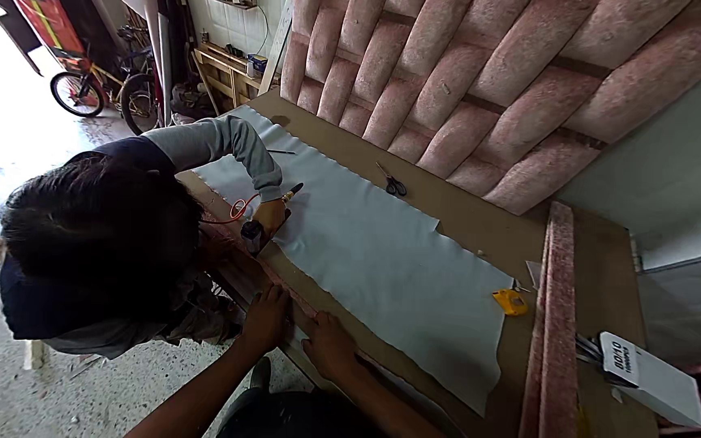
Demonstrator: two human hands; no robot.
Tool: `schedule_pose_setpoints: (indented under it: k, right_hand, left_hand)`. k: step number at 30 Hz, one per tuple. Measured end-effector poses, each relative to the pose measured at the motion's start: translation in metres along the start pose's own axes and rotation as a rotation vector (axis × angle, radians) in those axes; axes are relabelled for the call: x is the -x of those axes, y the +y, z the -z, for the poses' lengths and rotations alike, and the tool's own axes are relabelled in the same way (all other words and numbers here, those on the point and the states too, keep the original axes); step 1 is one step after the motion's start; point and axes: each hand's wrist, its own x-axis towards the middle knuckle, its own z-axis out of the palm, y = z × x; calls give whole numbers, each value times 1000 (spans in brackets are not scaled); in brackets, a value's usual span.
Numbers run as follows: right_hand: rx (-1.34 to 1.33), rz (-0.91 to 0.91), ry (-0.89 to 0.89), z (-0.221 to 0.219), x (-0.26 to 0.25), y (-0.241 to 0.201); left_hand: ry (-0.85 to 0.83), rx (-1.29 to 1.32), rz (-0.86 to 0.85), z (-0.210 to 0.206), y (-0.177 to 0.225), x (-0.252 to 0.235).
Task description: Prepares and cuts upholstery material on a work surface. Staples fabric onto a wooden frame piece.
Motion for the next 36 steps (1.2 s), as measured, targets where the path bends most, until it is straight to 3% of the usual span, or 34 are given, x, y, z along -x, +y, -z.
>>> schedule_pose_setpoints:
  k: [4, 8, 10, 14, 18, 22, 27, 32, 36]
  right_hand:
    - [-6, -2, -17, 5, -3, -1]
    - [-79, -5, -44, 7, 12, 4]
    - [-94, -3, -24, 12, 8, 6]
    - [-116, 35, -35, 8, -1, 12]
    - [-116, 23, -16, 6, -2, 12]
    - [-88, 22, -16, 3, -4, 12]
    - [-132, -3, 63, -1, -5, 14]
    - [-162, -40, 151, 9, -12, 5]
    - [-176, -43, 182, -8, -18, 1]
  left_hand:
    - [-17, 17, 15, 3, 1, 3]
    - [-92, 172, -15, 49, 34, 103]
    - [-65, 223, -55, 61, 34, 130]
    - [-6, 198, -79, 36, 17, 93]
    - [196, 128, -167, 22, 18, 24]
    - [152, 52, -209, 18, 0, -22]
    - [344, 92, -153, 18, -22, -48]
    - [303, 109, -69, 25, -38, -62]
    - [370, 111, -89, 13, -53, -54]
